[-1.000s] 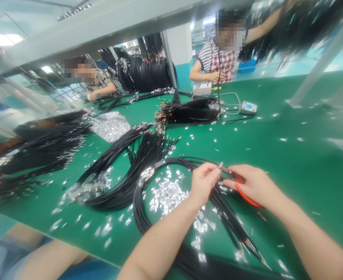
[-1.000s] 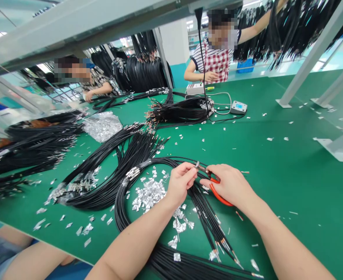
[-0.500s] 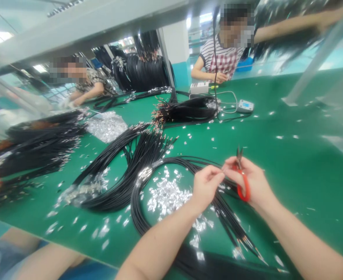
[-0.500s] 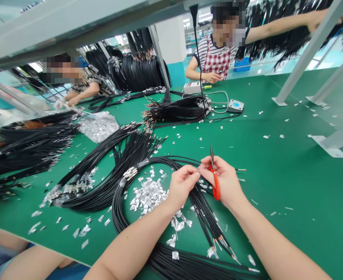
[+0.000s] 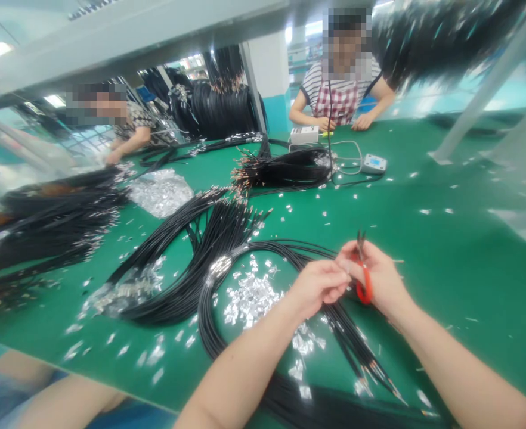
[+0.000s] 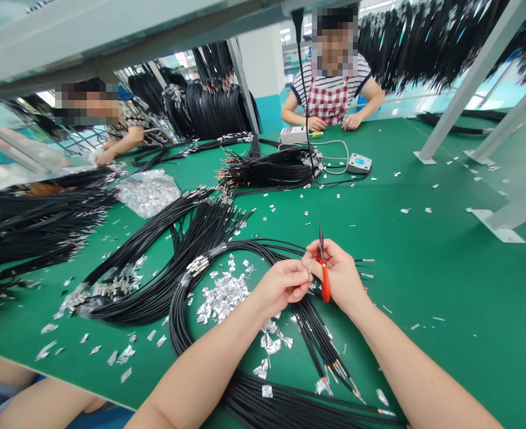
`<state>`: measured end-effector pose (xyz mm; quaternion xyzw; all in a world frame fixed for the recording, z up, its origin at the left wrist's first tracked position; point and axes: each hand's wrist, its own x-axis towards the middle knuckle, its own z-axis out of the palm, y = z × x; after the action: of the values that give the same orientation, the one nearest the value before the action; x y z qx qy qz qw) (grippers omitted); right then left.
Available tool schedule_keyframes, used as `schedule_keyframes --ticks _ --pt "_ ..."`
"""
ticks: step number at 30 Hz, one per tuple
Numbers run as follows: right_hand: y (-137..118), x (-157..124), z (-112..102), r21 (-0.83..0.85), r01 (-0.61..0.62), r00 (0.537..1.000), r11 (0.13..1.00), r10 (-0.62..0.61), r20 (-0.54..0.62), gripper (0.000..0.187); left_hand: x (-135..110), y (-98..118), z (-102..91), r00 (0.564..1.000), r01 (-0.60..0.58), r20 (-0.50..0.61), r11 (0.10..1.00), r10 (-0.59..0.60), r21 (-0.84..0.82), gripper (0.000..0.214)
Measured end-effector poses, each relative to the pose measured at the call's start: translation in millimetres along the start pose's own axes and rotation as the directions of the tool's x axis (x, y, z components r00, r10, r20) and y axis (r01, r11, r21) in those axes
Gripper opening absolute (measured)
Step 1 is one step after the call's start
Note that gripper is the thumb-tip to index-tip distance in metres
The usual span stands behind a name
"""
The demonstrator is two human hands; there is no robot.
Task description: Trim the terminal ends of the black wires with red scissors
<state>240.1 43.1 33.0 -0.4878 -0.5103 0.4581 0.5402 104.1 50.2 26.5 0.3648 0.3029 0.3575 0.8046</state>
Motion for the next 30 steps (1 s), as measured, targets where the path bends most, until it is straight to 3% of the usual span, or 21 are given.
schedule_keyframes --ticks 5,11,16,25,30 --pt "-12 -2 -2 -0.188 0.051 0.983 0.981 -0.083 -0.164 0.021 2 -3 1.8 0.945 -0.221 -0.233 0.973 0.229 0.059 0.022" --pt "-21 -12 6 -0.249 0.104 0.988 0.963 -0.128 -0.082 0.016 1 -8 6.7 0.884 -0.271 -0.346 0.948 0.314 0.168 0.019" --pt "-17 -10 4 -0.226 0.093 0.989 0.97 -0.117 -0.095 0.01 1 -10 5.8 0.915 -0.248 -0.298 0.962 0.272 0.117 0.016" --pt "-1 1 3 -0.086 -0.032 0.999 0.996 0.032 -0.008 0.029 -1 1 5.0 0.964 -0.239 -0.11 0.97 0.243 0.05 0.017" --pt "-3 0 -1 0.067 -0.072 0.996 0.995 0.076 -0.053 0.027 0 1 2.3 0.958 -0.231 -0.16 0.971 0.239 0.066 0.016"
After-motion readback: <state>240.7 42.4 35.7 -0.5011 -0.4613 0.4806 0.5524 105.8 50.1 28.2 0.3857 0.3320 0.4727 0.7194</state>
